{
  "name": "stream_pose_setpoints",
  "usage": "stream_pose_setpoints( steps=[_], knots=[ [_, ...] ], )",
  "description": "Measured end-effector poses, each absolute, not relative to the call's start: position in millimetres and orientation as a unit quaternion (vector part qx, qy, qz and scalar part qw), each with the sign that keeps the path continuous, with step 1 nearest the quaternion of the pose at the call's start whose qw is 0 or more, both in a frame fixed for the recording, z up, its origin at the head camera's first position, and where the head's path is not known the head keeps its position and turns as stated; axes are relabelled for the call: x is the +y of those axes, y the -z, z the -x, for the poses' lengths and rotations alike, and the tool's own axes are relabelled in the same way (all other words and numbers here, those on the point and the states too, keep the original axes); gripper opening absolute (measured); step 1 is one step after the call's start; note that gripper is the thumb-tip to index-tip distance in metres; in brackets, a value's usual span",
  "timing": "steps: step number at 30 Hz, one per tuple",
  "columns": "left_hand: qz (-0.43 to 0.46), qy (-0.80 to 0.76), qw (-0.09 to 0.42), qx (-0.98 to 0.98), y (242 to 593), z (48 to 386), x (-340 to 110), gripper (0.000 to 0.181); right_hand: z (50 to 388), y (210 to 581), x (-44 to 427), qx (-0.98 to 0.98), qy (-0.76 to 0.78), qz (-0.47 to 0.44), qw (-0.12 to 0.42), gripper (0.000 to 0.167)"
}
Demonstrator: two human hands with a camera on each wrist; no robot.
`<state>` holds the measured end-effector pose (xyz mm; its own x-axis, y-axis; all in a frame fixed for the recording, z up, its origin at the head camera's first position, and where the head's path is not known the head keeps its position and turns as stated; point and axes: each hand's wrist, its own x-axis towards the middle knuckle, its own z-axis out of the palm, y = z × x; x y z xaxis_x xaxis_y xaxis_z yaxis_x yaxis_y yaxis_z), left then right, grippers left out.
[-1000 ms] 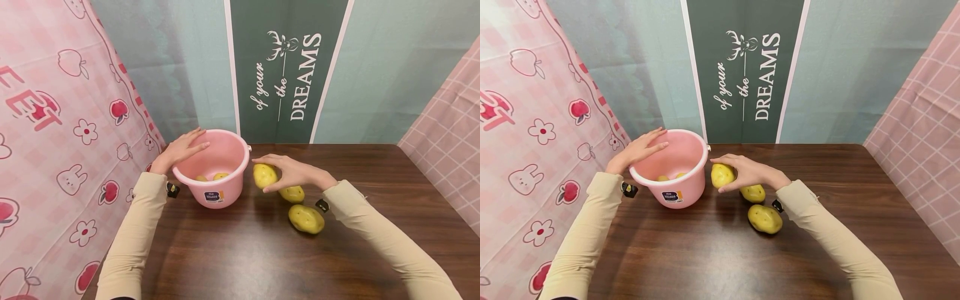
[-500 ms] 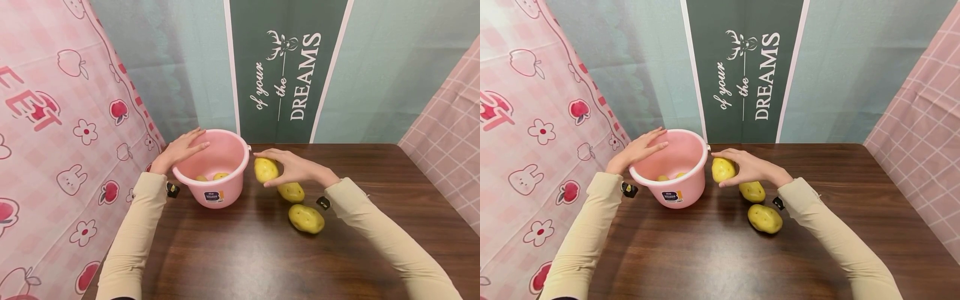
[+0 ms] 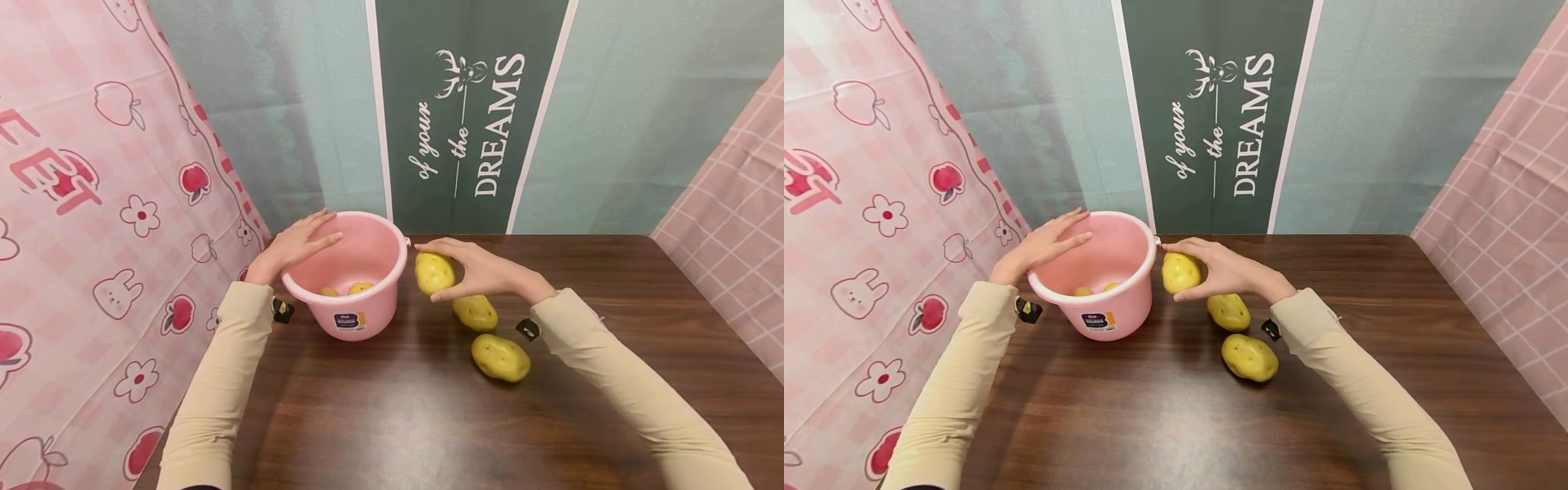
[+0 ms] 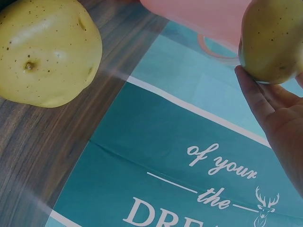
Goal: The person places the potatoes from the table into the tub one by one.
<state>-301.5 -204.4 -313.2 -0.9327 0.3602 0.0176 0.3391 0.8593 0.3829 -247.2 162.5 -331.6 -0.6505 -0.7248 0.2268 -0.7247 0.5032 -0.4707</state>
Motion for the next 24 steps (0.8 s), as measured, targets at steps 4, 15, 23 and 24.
stream_pose_setpoints(
  steps=[4,15,23,24],
  knots=[
    [-0.178,-0.194,0.027,0.964,313.3,302.1,-204.7,0.075,247.1,329.6,163.2,0.867,0.276,0.414,-0.008,0.085],
    [-0.179,-0.197,0.030,0.964,313.1,301.3,-204.8,0.075,247.5,321.2,160.2,0.864,0.284,0.414,-0.018,0.084],
    [-0.187,-0.192,0.024,0.963,314.2,303.0,-205.5,0.075,251.1,319.7,156.7,0.855,0.290,0.426,-0.044,0.084],
    [-0.187,-0.192,0.024,0.963,314.4,303.3,-205.7,0.075,251.6,319.8,156.3,0.854,0.291,0.428,-0.047,0.084]
  ],
)
